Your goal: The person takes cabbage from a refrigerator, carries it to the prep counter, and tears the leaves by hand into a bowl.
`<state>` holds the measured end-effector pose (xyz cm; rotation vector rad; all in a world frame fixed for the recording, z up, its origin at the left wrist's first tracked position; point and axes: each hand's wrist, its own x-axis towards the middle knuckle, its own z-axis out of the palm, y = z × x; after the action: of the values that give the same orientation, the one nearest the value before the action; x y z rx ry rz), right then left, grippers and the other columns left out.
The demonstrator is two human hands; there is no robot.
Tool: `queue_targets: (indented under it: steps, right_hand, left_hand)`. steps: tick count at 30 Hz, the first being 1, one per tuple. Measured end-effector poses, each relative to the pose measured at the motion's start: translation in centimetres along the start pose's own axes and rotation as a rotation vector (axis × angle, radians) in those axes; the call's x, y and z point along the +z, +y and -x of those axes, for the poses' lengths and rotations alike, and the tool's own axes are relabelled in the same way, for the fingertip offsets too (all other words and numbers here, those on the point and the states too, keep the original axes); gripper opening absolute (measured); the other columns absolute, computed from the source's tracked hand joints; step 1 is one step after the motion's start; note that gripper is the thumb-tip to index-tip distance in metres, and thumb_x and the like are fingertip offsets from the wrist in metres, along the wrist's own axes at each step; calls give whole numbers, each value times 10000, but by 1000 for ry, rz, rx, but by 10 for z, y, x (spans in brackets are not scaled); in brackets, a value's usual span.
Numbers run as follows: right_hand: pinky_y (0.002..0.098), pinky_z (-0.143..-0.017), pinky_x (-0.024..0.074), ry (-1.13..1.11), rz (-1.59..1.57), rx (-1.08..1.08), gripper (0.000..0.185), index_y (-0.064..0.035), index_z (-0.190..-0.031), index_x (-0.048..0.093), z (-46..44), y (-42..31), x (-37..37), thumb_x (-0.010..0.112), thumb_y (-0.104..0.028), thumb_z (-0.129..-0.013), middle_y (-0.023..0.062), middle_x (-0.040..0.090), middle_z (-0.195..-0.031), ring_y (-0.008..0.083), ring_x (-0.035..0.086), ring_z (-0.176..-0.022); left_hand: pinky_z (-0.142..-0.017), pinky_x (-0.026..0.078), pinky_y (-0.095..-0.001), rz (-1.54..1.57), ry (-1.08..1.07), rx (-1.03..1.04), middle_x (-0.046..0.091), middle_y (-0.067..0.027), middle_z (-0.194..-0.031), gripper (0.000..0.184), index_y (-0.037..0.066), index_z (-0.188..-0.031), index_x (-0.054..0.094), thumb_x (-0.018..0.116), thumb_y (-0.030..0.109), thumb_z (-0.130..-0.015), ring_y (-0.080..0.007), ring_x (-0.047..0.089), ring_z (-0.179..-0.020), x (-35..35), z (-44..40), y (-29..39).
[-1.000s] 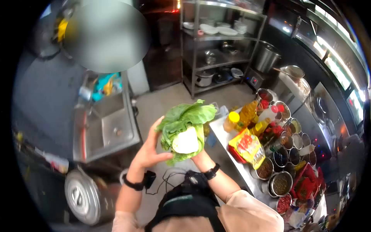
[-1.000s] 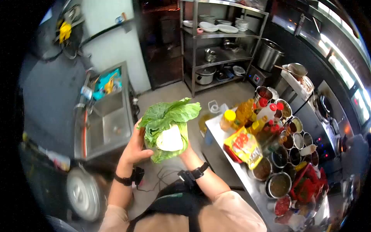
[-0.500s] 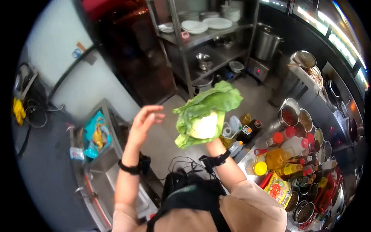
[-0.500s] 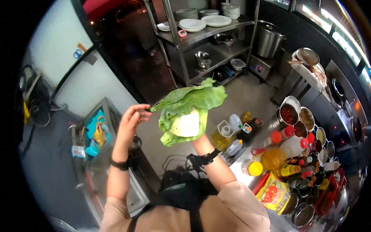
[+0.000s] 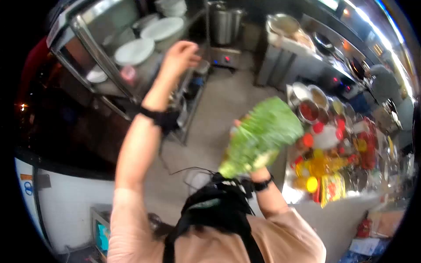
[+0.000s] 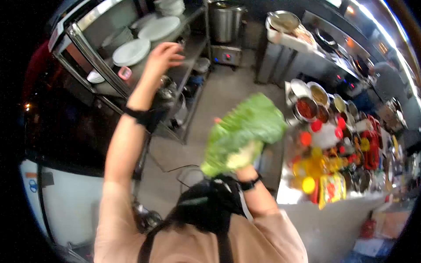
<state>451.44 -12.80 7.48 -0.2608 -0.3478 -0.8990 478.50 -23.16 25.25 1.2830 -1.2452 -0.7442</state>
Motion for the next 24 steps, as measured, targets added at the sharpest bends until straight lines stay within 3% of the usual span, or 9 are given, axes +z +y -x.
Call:
queue_targets:
  steps: [3,4,9,11,12,15,17,21,24]
  right_hand:
    - [554,-1060,392,22,-47,-175,686,-112,-1438,384,4,-33,-35,437,-568,-928,258,353,-1466,382,415,-1313]
    - [489,-1081,374,-2,132,-258,616,-95,-1472,312,-1,-33,-35,386,-466,-986,210,391,-1459,345,444,-1287]
    - [517,-1015,437,74,-25,-356,766,-14,-1493,200,-30,-81,-115,460,-493,-954,255,391,-1439,384,418,-1308]
    - [542,-1041,403,186,27,-476,811,-6,-1494,179,-19,-91,-124,490,-507,-937,246,403,-1429,385,394,-1332]
    - [566,-1060,372,208,-31,-492,841,2,-1490,181,-21,-94,-120,516,-517,-919,246,404,-1429,393,373,-1348]
    - [566,-1063,361,136,150,-577,836,-61,-1518,153,-49,-101,-121,502,-526,-917,248,378,-1450,385,346,-1362]
    - [565,-1052,362,213,15,-663,805,-89,-1521,183,-54,-110,-149,520,-494,-912,240,333,-1469,365,344,-1361]
    - [567,-1021,381,348,47,-825,753,-95,-1497,239,-98,-119,-174,523,-476,-913,222,330,-1461,353,367,-1325]
    - [568,-1000,397,479,146,-936,721,-90,-1474,273,-125,-115,-177,514,-480,-917,208,350,-1447,355,388,-1292]
  left_hand:
    - [-687,549,-309,55,35,-56,637,-85,-1023,283,25,-1098,568,608,251,-931,-189,648,-834,11,-108,-40]
    - [-637,548,-314,42,91,-70,641,-91,-971,291,15,-1081,568,620,252,-921,-190,648,-786,9,-130,-74]
    - [-478,522,-339,-221,172,-167,640,-146,-757,277,-27,-925,607,642,245,-886,-217,618,-555,-12,-335,-131]
    - [-721,570,-387,-518,186,-132,691,-249,-863,380,-99,-889,682,629,274,-838,-329,702,-721,-24,-379,-131]
    - [-846,528,-409,-703,285,-15,673,-279,-989,417,-87,-930,684,588,309,-844,-388,670,-932,-30,-412,-146]
    - [-899,497,-431,-768,481,-50,640,-282,-1102,410,-79,-1001,670,558,284,-845,-402,612,-1067,-29,-473,-146]
    - [-893,502,-439,-730,487,-109,633,-271,-1138,399,-67,-1053,650,537,254,-845,-397,615,-1066,-29,-516,-149]
    - [-946,458,-491,-761,526,-145,597,-208,-1220,401,-5,-1134,632,527,257,-850,-364,578,-1123,-44,-650,-194]
    - [-983,417,-479,-989,727,-125,581,-197,-1260,408,-9,-1139,632,505,258,-858,-343,542,-1179,-74,-740,-255]
